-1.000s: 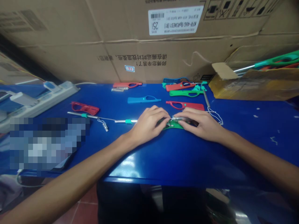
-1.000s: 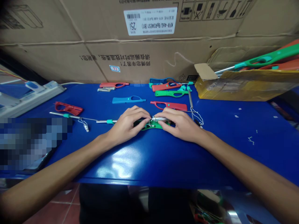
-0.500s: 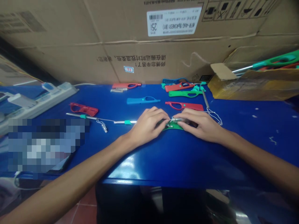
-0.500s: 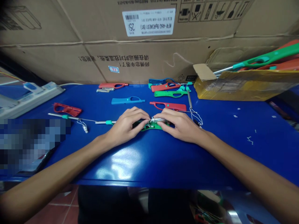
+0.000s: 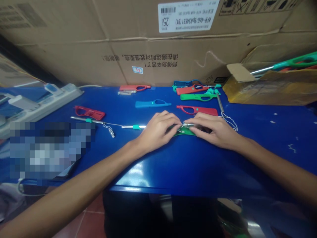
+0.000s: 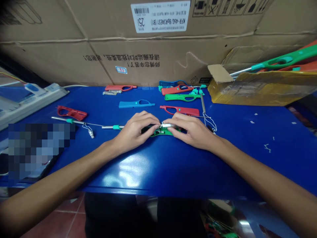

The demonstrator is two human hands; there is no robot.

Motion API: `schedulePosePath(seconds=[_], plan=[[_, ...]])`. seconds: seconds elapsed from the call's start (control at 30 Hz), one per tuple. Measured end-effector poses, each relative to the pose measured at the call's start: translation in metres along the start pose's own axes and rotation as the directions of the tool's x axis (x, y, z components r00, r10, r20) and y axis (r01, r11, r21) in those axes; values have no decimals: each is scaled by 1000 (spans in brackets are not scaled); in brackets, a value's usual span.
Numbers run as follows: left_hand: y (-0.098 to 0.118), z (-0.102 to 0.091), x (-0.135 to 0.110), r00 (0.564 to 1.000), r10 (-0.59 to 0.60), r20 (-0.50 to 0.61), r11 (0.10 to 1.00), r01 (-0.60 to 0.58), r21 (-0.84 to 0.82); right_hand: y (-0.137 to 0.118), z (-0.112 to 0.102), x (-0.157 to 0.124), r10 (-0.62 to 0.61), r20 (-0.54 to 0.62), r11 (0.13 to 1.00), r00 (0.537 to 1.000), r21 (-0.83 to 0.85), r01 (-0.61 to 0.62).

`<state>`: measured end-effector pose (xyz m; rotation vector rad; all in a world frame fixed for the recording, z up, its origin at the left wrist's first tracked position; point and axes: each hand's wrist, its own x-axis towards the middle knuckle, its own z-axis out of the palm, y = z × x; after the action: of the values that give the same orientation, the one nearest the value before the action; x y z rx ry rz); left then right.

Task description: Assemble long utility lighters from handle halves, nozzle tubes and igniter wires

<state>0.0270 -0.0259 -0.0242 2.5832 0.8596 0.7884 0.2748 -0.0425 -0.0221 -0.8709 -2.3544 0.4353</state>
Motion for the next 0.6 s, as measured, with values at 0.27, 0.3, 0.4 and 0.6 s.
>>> schedulePosePath(seconds=[0.27,0.3,0.4,0.6], plan=[[0,1,0,999,17,-32,1000,-18,-22,1,0,0,-22,-7,999,1000,30,22],[0,1,0,999,20,-33,1000,-21,-22,1,0,0,-28,-10,999,1000,34,28],[-1,2,0,999,33,-35,999,-34,-20,2,1,0,-52,-20,998,998,38,52],[-1,2,-1,998,39,-43,999,-40,-24,3,2,-1,-45,-19,998,999,34,46]])
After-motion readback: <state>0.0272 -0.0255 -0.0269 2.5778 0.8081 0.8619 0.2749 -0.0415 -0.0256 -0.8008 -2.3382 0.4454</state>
